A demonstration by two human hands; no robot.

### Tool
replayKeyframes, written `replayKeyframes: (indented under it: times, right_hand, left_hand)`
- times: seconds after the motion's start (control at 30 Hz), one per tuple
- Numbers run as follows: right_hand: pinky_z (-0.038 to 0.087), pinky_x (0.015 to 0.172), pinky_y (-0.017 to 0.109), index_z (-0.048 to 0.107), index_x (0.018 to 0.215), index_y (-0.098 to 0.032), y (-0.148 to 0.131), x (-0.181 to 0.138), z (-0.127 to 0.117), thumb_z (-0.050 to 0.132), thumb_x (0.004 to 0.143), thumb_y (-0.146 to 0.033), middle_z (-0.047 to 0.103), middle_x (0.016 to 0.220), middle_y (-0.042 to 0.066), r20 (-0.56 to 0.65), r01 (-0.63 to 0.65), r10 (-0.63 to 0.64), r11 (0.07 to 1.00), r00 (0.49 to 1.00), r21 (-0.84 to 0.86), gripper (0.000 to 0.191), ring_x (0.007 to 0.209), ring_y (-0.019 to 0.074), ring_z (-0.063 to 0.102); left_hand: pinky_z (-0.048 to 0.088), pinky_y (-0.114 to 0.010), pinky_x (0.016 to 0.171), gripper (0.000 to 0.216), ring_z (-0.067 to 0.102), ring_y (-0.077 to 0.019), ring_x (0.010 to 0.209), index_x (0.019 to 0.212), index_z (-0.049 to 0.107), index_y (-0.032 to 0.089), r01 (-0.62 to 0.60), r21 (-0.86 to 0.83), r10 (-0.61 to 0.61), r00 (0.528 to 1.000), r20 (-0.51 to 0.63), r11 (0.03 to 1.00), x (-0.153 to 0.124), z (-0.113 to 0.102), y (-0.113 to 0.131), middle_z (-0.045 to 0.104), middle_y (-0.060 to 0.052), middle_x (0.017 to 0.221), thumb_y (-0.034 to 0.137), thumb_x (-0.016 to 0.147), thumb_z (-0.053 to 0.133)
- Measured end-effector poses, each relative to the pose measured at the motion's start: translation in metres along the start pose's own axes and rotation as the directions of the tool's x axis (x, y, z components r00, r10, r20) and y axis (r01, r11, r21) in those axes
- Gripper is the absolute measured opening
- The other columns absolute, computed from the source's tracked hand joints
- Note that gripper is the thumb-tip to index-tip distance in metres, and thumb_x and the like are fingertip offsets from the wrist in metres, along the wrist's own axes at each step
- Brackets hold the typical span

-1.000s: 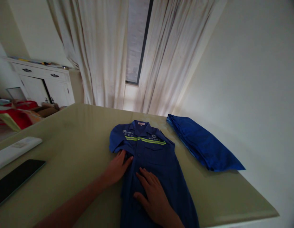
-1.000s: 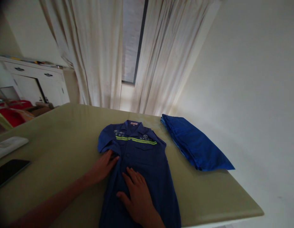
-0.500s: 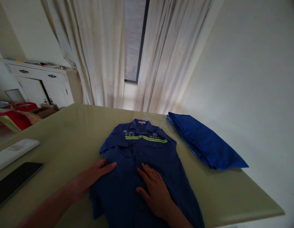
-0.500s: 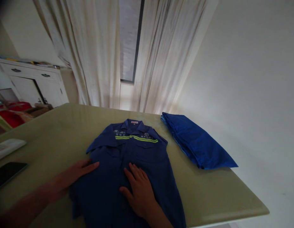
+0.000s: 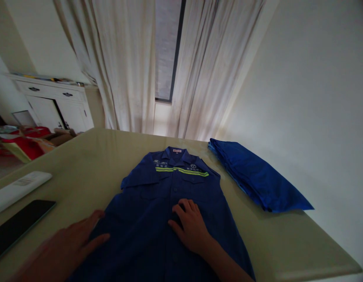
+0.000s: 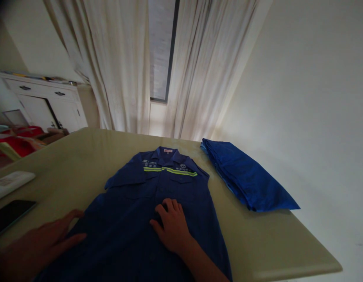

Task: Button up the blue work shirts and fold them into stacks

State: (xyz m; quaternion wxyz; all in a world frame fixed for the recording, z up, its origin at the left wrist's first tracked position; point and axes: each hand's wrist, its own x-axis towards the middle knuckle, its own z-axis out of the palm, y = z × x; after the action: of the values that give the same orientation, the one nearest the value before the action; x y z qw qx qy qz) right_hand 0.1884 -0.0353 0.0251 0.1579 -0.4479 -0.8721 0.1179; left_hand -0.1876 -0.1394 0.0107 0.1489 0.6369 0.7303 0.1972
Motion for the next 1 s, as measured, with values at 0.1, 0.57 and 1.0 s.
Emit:
replayKeyframes:
  times: [0.1, 0.57, 1.0]
  right_hand:
    - [0.045, 0.095, 0.042, 0.060, 0.110, -0.028, -0.005, -0.005, 0.004, 0.068, 0.095, -0.036, 0.057, 0.120, 0.005, -0.003, -0.002, 0.002, 0.999, 1.000, 0.037, 0.019, 0.110, 0.0267, 0.054]
    - [0.038, 0.065, 0.023, 0.066, 0.094, -0.025, -0.006, -0.041, 0.027, 0.071, 0.081, -0.072, 0.069, 0.096, -0.001, 0.413, 0.142, -0.215, 0.969, 0.885, 0.200, 0.049, 0.079, 0.0158, 0.063]
    - [0.045, 0.063, 0.027, 0.065, 0.079, -0.019, 0.034, 0.104, 0.011, 0.049, 0.103, -0.053, 0.071, 0.075, 0.005, -0.048, -0.406, 0.447, 0.848, 0.893, 0.341, 0.044, 0.069, 0.0188, 0.068]
  left_hand:
    - [0.050, -0.050, 0.104, 0.049, 0.068, -0.0343, 0.115, 0.118, 0.069, 0.026, -0.107, 0.124, 0.103, 0.994, 0.035, 0.986, 0.021, 0.006, 0.053, 0.071, -0.010, 0.125, 0.062, 0.090, 0.053]
    - [0.054, -0.041, 0.088, 0.036, 0.068, -0.0320, 0.109, 0.117, 0.062, 0.015, -0.286, 0.214, 0.255, 0.954, 0.161, 0.934, 0.174, 0.092, 0.217, 0.065, -0.015, 0.121, 0.044, 0.095, 0.061]
    - [0.046, -0.033, 0.076, 0.013, 0.069, -0.0242, 0.090, 0.100, 0.065, 0.020, -0.387, -0.186, 0.397, 0.918, 0.017, 0.903, 0.177, 0.113, 0.176, 0.074, -0.007, 0.098, 0.025, 0.093, 0.055]
